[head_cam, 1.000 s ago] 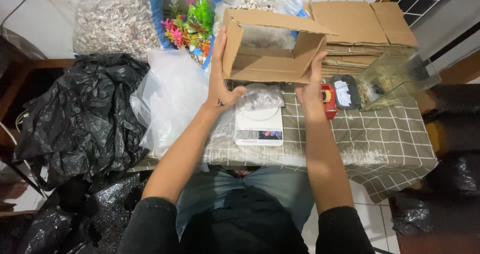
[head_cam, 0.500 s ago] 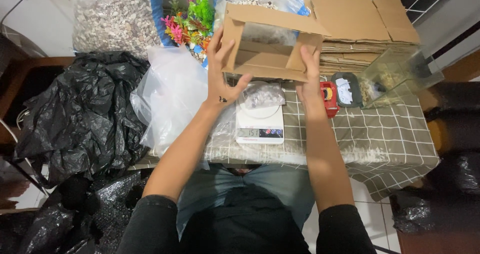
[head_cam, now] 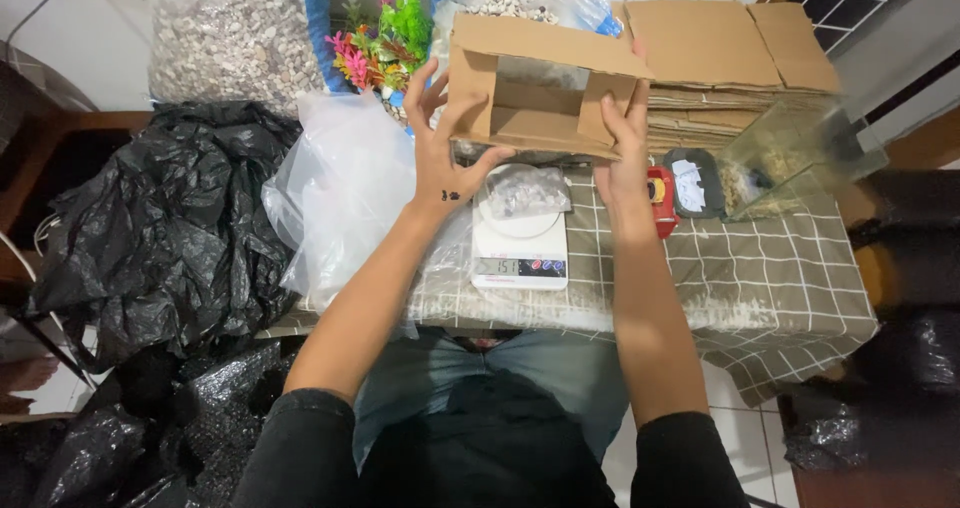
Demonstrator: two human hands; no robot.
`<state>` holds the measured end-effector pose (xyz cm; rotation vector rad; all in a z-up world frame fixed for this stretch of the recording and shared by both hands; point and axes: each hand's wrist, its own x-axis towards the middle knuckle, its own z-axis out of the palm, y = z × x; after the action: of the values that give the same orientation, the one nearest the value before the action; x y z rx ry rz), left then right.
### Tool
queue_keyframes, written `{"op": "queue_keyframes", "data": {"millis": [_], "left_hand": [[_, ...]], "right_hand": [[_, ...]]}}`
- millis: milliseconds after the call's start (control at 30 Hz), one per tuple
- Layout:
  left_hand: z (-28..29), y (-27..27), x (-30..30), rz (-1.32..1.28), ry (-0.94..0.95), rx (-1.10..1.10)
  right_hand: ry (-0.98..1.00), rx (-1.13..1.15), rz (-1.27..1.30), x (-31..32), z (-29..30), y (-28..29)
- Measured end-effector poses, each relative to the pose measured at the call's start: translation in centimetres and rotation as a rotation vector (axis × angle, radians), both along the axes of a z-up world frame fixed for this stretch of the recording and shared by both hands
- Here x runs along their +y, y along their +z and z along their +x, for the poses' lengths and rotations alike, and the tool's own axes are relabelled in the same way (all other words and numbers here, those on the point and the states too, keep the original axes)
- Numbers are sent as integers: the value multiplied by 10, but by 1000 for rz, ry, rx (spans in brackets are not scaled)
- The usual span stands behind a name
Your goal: The person uses a scoop to transfer small stones from a large bag into a small plastic bag resting on a digital scale, then places the weighed stones into a cardboard box.
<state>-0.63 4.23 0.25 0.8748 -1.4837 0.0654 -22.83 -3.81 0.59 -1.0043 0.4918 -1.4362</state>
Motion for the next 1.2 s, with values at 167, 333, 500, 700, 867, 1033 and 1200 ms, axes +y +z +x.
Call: {"op": "queue_keyframes", "data": {"millis": [167,333,500,700,867,1033,1200], "left_hand": [[-1,6,4,36,23,17],[-5,14,10,51,121,145],[-1,8,8,-133,162,222],[3,-8,-5,-125,261,-19],[7,-5,-2,-59,252,-68],[6,-4,-2,-65,190,7],[5,6,4,-131,190,42]], "right_hand": [[132,9,-255,0,0,1],[173,99,-401,-24,-4,-44],[-323,708,-656,-6,8,-37],[-336,659,-599,-15,8,-25],[-297,794,-335,-8,5,-32],[-285,766,-271,-5,6,-34],[-235,388,-291,11,14,-10]]}}
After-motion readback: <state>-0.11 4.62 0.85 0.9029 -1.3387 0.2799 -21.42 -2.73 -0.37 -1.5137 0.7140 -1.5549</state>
